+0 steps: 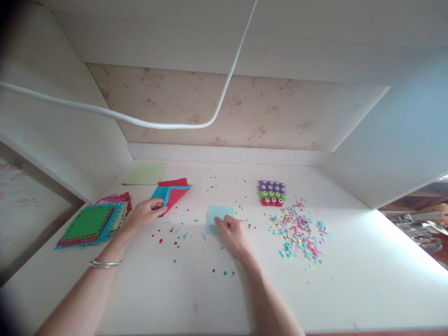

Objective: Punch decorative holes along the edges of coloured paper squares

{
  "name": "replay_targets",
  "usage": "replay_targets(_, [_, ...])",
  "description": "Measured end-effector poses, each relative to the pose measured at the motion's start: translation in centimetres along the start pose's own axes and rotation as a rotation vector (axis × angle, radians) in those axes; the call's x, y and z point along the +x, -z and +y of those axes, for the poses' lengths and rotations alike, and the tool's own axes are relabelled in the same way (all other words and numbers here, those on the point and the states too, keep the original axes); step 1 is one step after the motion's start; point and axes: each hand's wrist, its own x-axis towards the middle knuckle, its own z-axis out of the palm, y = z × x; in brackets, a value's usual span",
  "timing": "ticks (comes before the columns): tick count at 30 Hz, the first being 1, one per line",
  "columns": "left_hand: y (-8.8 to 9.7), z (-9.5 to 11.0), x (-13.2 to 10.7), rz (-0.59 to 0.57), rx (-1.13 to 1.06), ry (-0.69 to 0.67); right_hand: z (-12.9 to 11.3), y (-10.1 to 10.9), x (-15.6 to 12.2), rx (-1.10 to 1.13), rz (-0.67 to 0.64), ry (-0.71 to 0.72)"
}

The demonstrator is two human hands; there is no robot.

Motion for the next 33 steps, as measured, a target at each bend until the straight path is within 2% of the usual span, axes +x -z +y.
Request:
replay_targets(5, [-0.1, 0.1, -0.1, 0.026, -0.023, -0.053, 0.0, 0.1, 0.0, -0.009, -0.004, -0.003])
replay_targets(10, [0.3, 0.3, -0.5, 0.321, 0.103, -0.085, 0.1, 0.0, 0.1, -0.011, -0.007, 0.001])
replay_targets(12, [0.6, 0.4, -0.7, 0.367, 0.172, -0.143, 0.1, 0.0, 0.1, -0.015, -0.011, 0.005])
replay_targets(15, [0.8, 0.5, -1.0, 0.308, 0.26, -0.249, 0.3, -0.1, 0.1, -0.023, -0.013, 0.012])
replay_targets(18, [0.4, 0.3, -0.9, 0.237, 0.337, -0.283, 0.4, -0.1, 0.1, -0.03, -0.012, 0.017])
replay_targets(24, [-0.6, -0.4, -0.7, 0.136, 0.45, -0.231, 0.2, -0.1, 0.1, -0.036, -0.014, 0.028])
replay_targets(33, [-0.7, -0.5, -0.4, 0.094, 0.489, -0.175, 0.0, 0.0, 0.0, -0.041, -0.014, 0.039])
